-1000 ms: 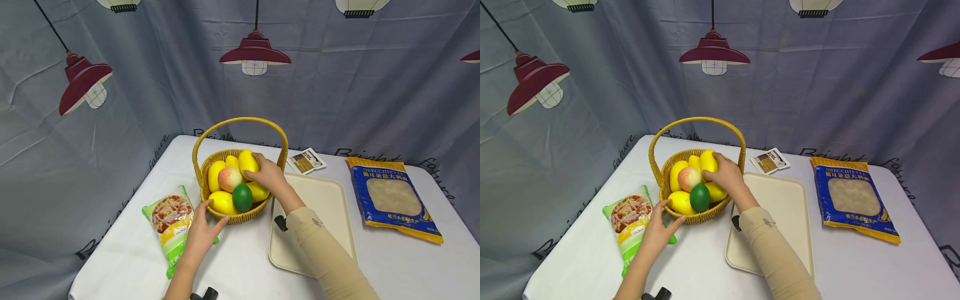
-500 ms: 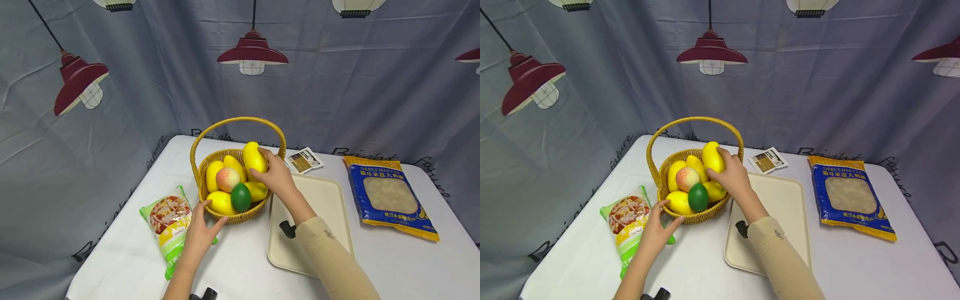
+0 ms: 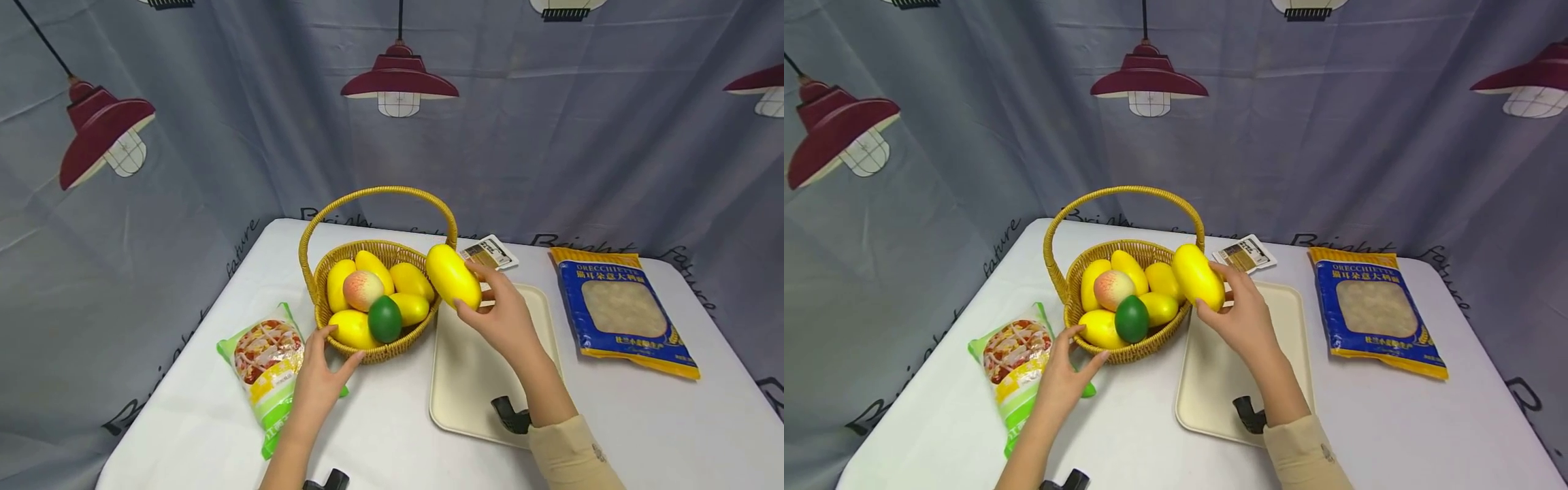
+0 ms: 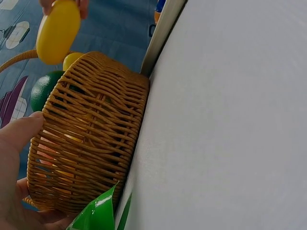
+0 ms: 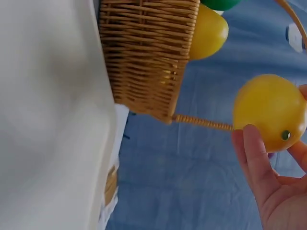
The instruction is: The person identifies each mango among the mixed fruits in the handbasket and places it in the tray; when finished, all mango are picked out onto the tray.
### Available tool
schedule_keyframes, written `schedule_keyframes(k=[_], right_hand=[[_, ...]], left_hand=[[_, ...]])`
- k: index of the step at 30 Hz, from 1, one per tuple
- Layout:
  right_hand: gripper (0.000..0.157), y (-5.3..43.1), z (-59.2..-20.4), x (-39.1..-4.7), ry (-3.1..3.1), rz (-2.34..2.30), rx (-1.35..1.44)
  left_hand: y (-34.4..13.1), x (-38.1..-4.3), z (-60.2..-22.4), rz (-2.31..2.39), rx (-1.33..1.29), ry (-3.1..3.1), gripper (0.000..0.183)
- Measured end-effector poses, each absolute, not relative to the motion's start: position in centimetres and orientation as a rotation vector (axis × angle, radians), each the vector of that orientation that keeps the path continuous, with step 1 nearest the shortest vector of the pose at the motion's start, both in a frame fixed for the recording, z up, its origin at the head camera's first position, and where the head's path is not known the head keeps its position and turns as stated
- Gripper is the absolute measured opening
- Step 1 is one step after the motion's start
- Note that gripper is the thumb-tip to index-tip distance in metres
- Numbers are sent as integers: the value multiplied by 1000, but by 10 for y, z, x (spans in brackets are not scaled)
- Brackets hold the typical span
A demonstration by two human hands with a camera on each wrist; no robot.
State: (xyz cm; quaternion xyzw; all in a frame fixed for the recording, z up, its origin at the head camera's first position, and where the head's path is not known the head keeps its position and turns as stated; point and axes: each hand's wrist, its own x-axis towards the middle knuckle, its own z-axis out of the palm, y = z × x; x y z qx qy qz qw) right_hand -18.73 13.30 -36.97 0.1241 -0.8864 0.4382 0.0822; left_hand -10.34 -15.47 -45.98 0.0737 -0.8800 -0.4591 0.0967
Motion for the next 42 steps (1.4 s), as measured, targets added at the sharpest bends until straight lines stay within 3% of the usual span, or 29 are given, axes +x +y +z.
schedule_keyframes(k=[7,21,42], right_hand=[[65,154,-382,-181,-2646,1220,220],[67,145,-436,-220,-2941,978,50],[71,124,-436,-240,-3015,922,76]], left_hand=[[-156,-104,-459,-1365,209,-2610,80],[-154,-102,-462,-1361,207,-2620,79],[-154,-102,-459,-1347,188,-2592,73]])
